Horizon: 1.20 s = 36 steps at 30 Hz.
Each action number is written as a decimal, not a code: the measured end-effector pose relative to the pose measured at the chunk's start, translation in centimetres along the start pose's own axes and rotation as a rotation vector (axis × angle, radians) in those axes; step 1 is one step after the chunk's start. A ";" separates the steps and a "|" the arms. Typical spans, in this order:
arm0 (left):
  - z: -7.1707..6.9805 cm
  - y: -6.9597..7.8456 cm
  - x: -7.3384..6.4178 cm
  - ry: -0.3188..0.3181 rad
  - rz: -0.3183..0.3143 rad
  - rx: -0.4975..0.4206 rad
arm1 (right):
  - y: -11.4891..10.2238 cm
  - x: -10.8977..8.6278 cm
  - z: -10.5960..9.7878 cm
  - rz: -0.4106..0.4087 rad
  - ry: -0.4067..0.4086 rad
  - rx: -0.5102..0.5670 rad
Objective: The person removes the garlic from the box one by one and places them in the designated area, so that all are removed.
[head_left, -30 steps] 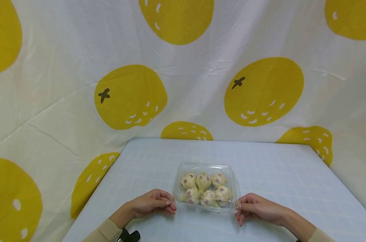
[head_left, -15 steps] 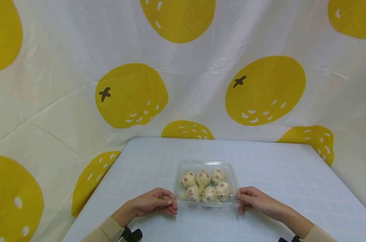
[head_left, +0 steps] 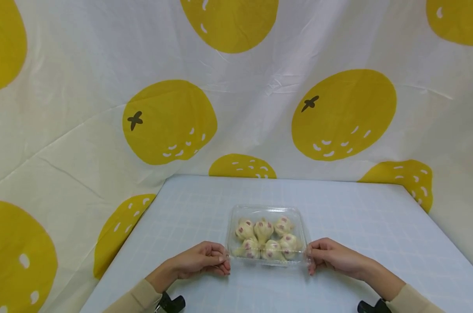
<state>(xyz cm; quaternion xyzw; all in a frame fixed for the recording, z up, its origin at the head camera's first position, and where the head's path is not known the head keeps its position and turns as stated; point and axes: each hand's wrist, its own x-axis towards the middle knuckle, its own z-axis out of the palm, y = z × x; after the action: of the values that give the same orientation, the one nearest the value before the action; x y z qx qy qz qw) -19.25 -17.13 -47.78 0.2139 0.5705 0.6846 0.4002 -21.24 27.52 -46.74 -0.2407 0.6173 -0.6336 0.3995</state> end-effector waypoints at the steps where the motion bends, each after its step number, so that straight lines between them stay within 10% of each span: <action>1: 0.1 0.0 0.0 0.004 -0.001 -0.001 | 0.0 0.0 0.0 0.007 -0.011 0.021; 23: 0.8 1.3 0.1 0.105 -0.068 0.131 | -0.7 0.0 -0.4 0.001 -0.048 0.023; 36: 1.2 2.4 -0.3 0.192 -0.072 0.263 | -1.7 0.0 0.5 0.068 0.154 -0.310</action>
<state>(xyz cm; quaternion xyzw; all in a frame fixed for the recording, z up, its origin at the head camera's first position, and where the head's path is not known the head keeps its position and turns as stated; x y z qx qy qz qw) -18.95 -16.71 -45.11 0.1776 0.6980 0.6065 0.3367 -21.18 27.07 -45.05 -0.2290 0.7441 -0.5337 0.3301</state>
